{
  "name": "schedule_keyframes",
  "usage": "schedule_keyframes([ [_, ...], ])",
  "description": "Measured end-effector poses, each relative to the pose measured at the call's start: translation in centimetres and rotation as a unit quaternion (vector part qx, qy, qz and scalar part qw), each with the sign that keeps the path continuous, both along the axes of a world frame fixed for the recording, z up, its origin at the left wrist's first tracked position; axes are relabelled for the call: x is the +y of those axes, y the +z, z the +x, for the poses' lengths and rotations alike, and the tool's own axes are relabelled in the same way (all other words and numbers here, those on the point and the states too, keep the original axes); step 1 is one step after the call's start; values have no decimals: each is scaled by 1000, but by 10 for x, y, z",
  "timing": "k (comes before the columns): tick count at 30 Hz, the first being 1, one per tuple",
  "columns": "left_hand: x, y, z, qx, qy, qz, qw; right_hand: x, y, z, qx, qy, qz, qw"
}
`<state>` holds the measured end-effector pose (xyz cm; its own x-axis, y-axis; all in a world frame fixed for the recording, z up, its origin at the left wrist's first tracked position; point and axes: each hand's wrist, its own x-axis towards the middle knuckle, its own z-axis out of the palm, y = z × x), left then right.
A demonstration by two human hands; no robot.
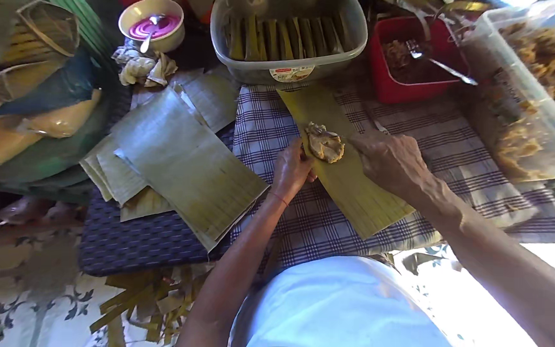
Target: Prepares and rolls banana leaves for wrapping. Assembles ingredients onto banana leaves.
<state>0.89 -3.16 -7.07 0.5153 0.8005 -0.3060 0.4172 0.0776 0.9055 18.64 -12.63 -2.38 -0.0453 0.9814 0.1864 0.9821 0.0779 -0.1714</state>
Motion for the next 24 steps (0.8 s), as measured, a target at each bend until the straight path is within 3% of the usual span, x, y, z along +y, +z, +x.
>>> schedule_keyframes([
  [5,0,-4,0,-27,4,-1,1000,-10,31,22,119,-35,-36,992],
  [7,0,-6,0,-36,6,-2,999,-24,51,42,126,-60,-5,990],
  [12,4,-17,-5,-42,1,-36,998,-88,94,113,89,-198,87,972],
  [16,10,-37,-9,-40,-10,-27,999,-151,115,176,-19,-339,118,933],
  [19,11,-45,-14,-38,-17,-15,999,-168,125,198,-84,-404,52,909],
  [24,11,-47,-19,-16,-17,-7,1000,-136,130,203,-160,-489,-134,847],
])
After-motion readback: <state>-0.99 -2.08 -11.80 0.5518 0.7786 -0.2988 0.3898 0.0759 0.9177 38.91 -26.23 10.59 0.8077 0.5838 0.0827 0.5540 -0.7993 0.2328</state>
